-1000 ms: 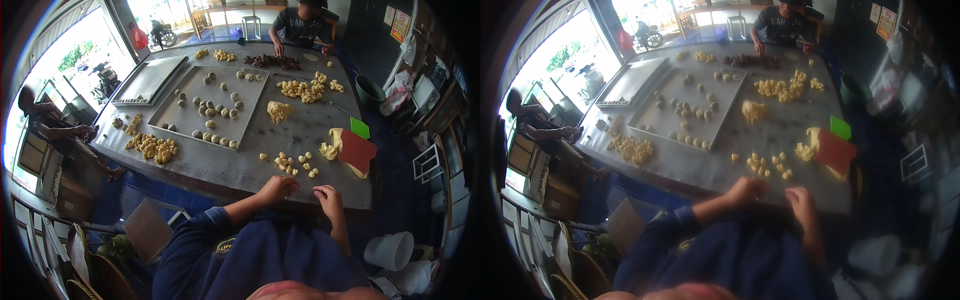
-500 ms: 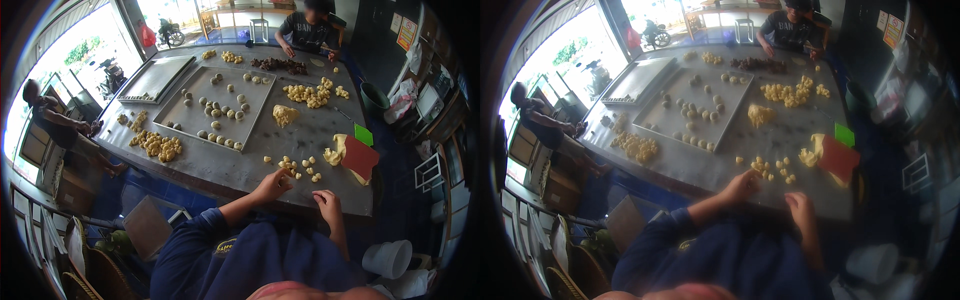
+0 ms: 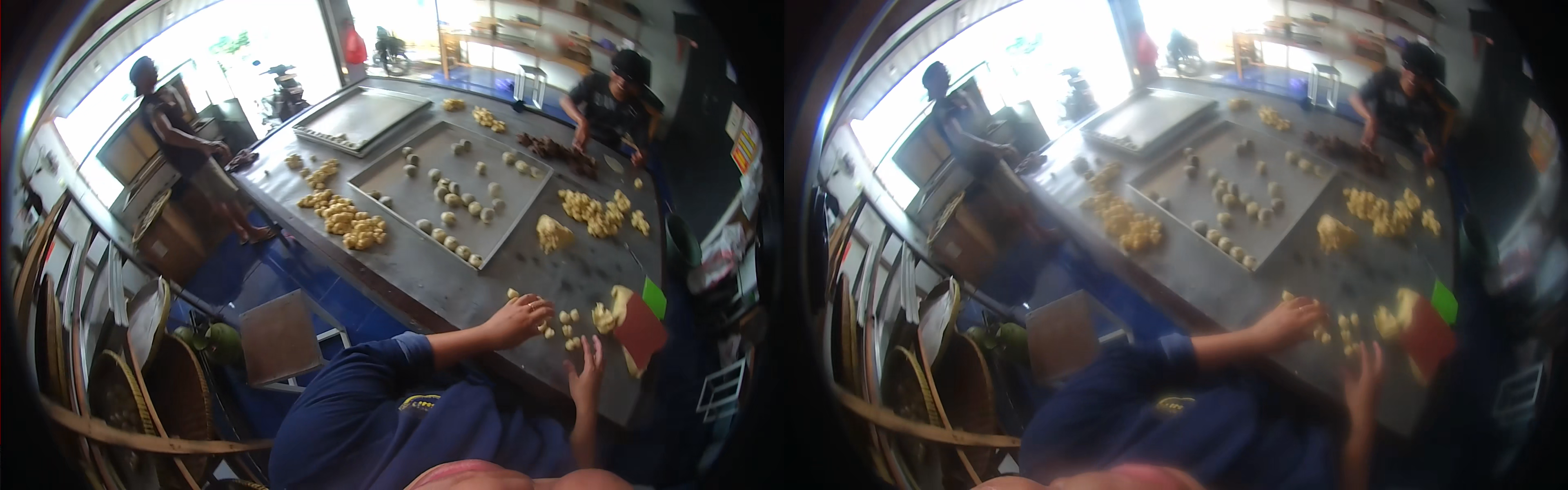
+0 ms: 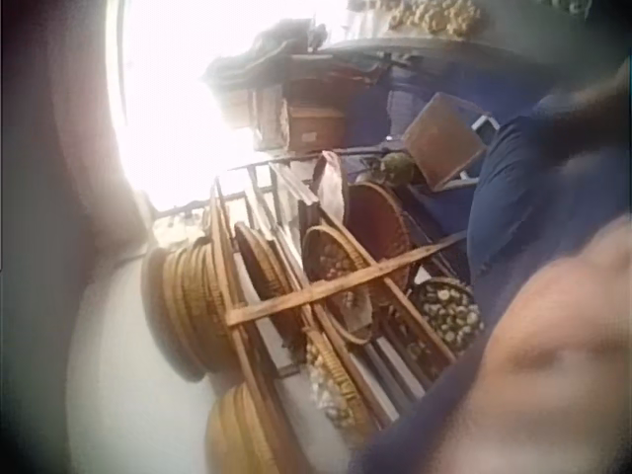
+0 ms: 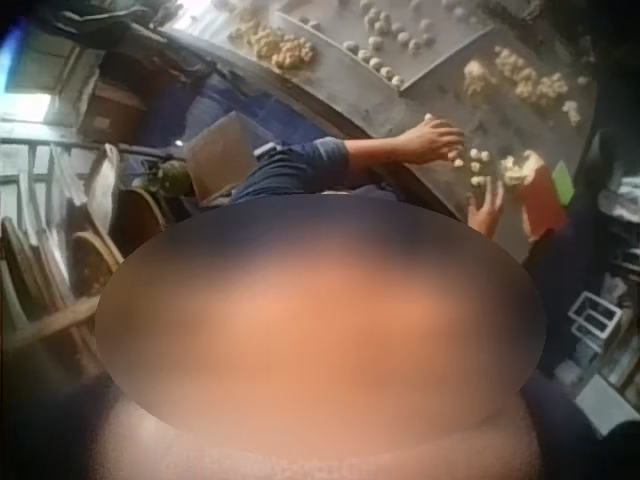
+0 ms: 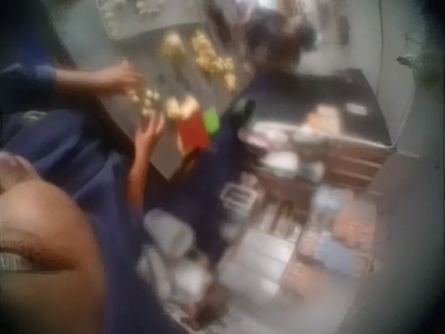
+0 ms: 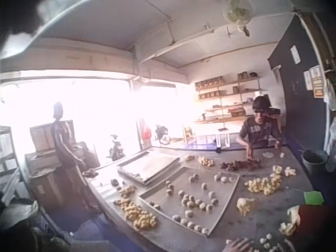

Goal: The person rolls and braids small pieces of dough on a metal table, then picks up larger portions of dough to divide and shape them.

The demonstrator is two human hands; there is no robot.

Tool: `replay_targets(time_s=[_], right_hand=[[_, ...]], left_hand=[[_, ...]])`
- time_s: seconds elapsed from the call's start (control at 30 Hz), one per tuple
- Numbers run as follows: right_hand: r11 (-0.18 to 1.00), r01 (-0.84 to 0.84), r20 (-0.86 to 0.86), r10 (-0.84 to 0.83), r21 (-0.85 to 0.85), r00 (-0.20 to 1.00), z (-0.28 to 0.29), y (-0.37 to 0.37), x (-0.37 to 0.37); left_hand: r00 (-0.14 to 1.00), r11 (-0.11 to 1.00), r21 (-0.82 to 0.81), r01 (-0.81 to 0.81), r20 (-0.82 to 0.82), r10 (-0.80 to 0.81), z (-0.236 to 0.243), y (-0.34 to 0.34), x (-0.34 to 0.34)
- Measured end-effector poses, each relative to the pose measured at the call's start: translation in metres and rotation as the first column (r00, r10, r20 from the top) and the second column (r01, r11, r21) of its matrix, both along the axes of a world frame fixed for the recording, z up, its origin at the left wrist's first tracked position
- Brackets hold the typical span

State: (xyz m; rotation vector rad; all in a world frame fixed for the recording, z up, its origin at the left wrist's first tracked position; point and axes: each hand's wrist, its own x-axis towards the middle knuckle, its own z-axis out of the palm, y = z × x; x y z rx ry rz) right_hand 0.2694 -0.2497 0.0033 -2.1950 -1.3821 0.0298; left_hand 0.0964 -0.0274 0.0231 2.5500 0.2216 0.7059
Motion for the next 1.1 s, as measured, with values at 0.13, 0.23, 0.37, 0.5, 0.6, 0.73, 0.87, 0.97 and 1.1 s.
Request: replay_targets(time_s=[0.13, 0.23, 0.37, 0.5, 0.6, 0.73, 0.87, 0.97, 1.1], right_hand=[[0.969, -0.091, 0.281, 0.156, -0.232, 0.947, 0.009, 0.015, 0.016], [0.942, -0.026, 0.328, 0.141, -0.333, 0.934, 0.009, 0.023, 0.04], [0.913, -0.099, 0.301, 0.231, -0.397, 0.925, -0.005, 0.051, 0.051], [0.894, -0.37, 0.203, 0.423, -0.251, 0.883, -0.031, 0.09, 0.028], [0.816, -0.566, 0.172, 0.578, -0.115, 0.798, -0.027, 0.125, -0.016], [0.785, -0.538, 0.417, 0.62, -0.308, 0.665, 0.002, 0.165, -0.056], [0.904, -0.38, 0.4, 0.428, -0.196, 0.811, -0.01, 0.203, -0.049], [0.936, -0.231, 0.226, 0.293, -0.265, 0.929, -0.008, 0.225, -0.026], [0.906, -0.424, 0.046, 0.423, -0.003, 0.905, -0.036, 0.197, 0.012]], left_hand=[[0.997, 0.998, -0.051, -0.029, 0.074, 0.033, -0.011, 0.029, -0.028], [0.976, 0.983, -0.003, -0.185, 0.118, 0.184, -0.015, 0.044, -0.067], [0.921, 0.919, 0.094, -0.382, 0.127, 0.369, -0.034, 0.059, -0.107], [0.907, 0.916, 0.023, -0.4, 0.156, 0.391, -0.033, 0.057, -0.11], [0.92, 0.929, 0.025, -0.369, 0.152, 0.361, -0.022, 0.053, -0.111], [0.911, 0.917, 0.051, -0.396, 0.151, 0.385, -0.025, 0.056, -0.112], [0.909, 0.919, 0.042, -0.391, 0.173, 0.379, -0.023, 0.06, -0.103], [0.885, 0.903, 0.032, -0.428, 0.216, 0.412, -0.037, 0.067, -0.111], [0.861, 0.909, -0.039, -0.416, 0.304, 0.407, -0.042, 0.068, -0.12]])
